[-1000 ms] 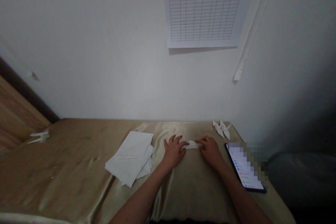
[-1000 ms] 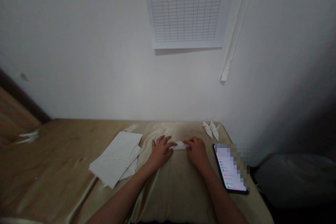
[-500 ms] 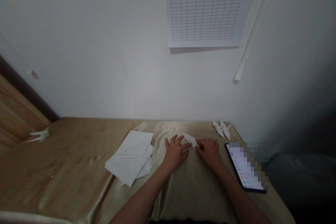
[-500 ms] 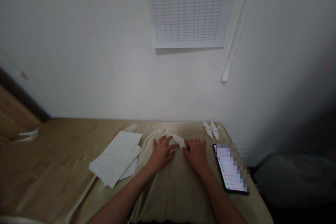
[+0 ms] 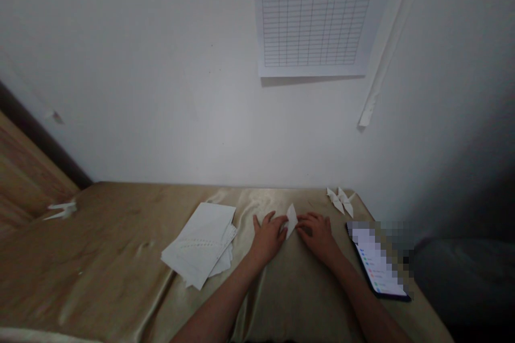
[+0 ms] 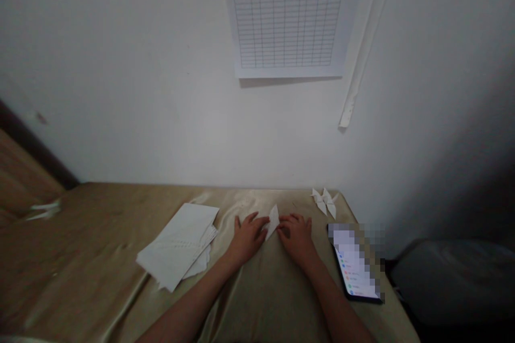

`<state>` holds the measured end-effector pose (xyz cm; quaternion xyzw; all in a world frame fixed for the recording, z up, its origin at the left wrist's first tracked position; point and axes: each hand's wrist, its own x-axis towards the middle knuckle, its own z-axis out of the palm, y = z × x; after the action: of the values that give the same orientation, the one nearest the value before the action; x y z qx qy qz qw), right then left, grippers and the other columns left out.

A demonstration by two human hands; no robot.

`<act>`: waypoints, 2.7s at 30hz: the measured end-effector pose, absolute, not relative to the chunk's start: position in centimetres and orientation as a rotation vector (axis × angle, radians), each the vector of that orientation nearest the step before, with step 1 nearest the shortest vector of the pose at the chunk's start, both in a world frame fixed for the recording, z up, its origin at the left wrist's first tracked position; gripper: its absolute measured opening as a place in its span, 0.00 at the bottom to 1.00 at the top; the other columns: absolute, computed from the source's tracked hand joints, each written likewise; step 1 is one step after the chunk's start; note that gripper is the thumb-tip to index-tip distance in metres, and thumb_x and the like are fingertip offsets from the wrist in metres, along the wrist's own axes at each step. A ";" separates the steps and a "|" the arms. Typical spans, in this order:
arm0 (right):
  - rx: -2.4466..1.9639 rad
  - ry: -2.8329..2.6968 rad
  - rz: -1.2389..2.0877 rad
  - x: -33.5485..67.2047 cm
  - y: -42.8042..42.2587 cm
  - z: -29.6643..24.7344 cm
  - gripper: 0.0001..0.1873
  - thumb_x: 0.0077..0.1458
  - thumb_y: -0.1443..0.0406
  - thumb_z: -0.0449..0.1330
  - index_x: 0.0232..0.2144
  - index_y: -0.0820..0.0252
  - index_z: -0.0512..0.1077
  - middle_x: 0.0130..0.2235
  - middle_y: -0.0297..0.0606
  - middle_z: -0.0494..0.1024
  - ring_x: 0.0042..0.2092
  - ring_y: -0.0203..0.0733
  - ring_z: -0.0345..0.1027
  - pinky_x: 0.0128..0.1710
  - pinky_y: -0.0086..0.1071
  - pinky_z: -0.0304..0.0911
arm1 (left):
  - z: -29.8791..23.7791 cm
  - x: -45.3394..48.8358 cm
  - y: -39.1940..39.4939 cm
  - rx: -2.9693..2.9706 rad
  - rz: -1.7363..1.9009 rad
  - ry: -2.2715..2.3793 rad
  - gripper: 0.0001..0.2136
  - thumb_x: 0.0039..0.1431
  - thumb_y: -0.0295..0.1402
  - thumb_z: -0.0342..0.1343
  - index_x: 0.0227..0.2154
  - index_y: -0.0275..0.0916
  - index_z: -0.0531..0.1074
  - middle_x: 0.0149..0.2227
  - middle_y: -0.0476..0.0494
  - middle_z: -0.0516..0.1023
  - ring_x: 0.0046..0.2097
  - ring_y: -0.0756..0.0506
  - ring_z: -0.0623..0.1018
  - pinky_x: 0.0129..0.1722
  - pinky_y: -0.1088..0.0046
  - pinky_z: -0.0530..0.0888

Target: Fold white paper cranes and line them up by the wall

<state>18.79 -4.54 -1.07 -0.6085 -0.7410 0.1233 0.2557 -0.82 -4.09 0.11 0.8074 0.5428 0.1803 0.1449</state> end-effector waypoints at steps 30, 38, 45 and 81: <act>-1.539 -2.209 0.072 18.3 -4.2 -1.5 0.13 0.59 0.63 0.60 0.46 0.45 0.77 0.50 0.35 0.79 0.60 0.52 0.58 0.65 0.62 0.34 | 0.6 -1.8 -3.4 2.370 0.574 1.539 0.14 0.59 0.34 0.60 0.47 0.56 0.76 0.56 0.52 0.76 0.60 0.38 0.64 0.63 0.33 0.42; -1.461 -2.199 0.011 18.2 -4.4 -1.2 0.09 0.61 0.62 0.58 0.39 0.47 0.79 0.46 0.35 0.80 0.60 0.51 0.60 0.65 0.63 0.30 | 0.5 -1.8 -3.1 2.375 0.531 1.560 0.11 0.60 0.40 0.61 0.46 0.55 0.77 0.55 0.51 0.75 0.60 0.38 0.64 0.63 0.37 0.45; -1.504 -2.161 0.005 17.7 -4.7 -0.4 0.09 0.63 0.63 0.56 0.39 0.50 0.76 0.44 0.35 0.81 0.58 0.48 0.63 0.65 0.63 0.29 | 0.3 -1.7 -3.1 2.342 0.572 1.564 0.08 0.62 0.42 0.59 0.43 0.54 0.78 0.54 0.51 0.76 0.59 0.38 0.64 0.62 0.37 0.47; -1.667 -2.027 0.048 16.2 -4.4 -0.7 0.10 0.64 0.63 0.52 0.34 0.55 0.72 0.44 0.37 0.77 0.55 0.48 0.64 0.63 0.69 0.26 | -0.6 -0.5 -2.3 2.261 0.684 1.686 0.03 0.61 0.35 0.58 0.36 0.44 0.73 0.48 0.50 0.77 0.55 0.41 0.69 0.65 0.39 0.44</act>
<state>16.22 -4.43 -0.68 -0.6141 -0.7466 0.0178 0.2554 -0.55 -2.28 -0.56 0.7735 0.5767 0.2341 0.1194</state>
